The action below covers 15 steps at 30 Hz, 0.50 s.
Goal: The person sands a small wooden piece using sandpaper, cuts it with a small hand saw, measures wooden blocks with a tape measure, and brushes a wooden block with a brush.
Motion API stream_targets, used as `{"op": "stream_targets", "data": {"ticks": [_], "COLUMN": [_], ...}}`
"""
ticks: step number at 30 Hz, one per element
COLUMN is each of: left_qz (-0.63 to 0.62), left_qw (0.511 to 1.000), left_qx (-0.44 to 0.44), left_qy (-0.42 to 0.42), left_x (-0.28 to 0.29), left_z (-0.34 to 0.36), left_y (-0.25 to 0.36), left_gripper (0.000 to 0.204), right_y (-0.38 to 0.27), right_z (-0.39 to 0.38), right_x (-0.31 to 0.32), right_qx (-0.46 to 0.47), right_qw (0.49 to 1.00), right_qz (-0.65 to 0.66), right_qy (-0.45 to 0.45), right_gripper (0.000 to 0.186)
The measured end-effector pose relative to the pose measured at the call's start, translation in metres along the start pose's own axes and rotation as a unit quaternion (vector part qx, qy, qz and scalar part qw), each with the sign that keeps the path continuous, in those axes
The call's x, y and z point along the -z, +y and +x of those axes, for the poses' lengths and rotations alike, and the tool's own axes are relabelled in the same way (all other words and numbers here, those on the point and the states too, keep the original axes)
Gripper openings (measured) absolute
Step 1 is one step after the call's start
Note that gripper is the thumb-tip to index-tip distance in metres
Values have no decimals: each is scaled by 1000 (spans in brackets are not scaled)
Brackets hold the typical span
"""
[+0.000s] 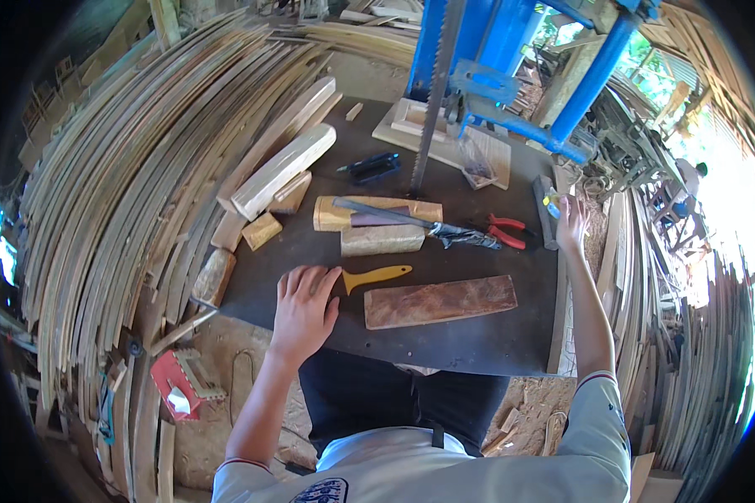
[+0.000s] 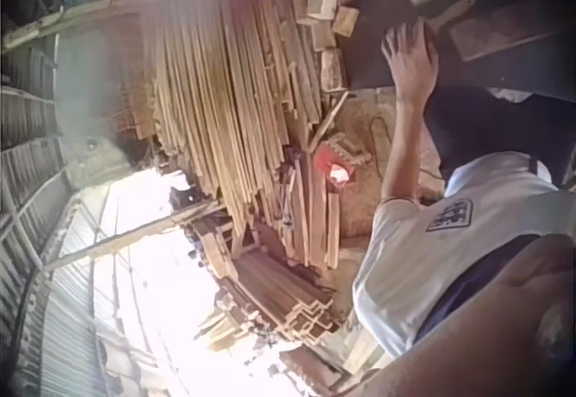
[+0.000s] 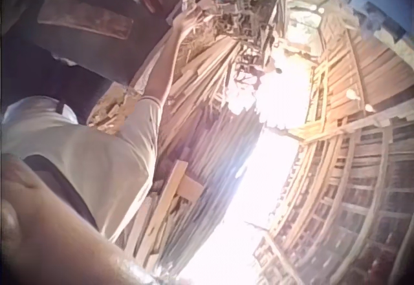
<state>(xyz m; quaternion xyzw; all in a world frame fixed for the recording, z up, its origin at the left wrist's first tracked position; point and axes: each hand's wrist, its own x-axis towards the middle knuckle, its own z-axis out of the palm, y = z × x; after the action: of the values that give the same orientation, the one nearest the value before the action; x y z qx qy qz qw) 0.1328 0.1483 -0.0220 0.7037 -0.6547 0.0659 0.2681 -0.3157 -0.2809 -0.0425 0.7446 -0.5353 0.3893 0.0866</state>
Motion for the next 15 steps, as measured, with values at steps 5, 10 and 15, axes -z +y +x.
{"op": "stream_targets", "data": {"ticks": [5, 10, 15], "left_qz": [-56, -104, -162], "left_qw": [998, 990, 983], "left_qx": [4, 15, 44], "left_qy": [-15, -96, -69], "left_x": [16, 32, 32], "left_z": [11, 17, 33], "left_y": [3, -1, 12], "left_gripper": [59, 25, 14], "right_y": [-4, -19, -22], "right_z": [-3, -6, -6], "right_x": [5, 20, 30], "right_qx": [17, 12, 46], "right_qw": [1000, 1000, 998], "right_qz": [16, 16, 25], "right_qy": [5, 0, 34], "right_gripper": [42, 39, 36]}}
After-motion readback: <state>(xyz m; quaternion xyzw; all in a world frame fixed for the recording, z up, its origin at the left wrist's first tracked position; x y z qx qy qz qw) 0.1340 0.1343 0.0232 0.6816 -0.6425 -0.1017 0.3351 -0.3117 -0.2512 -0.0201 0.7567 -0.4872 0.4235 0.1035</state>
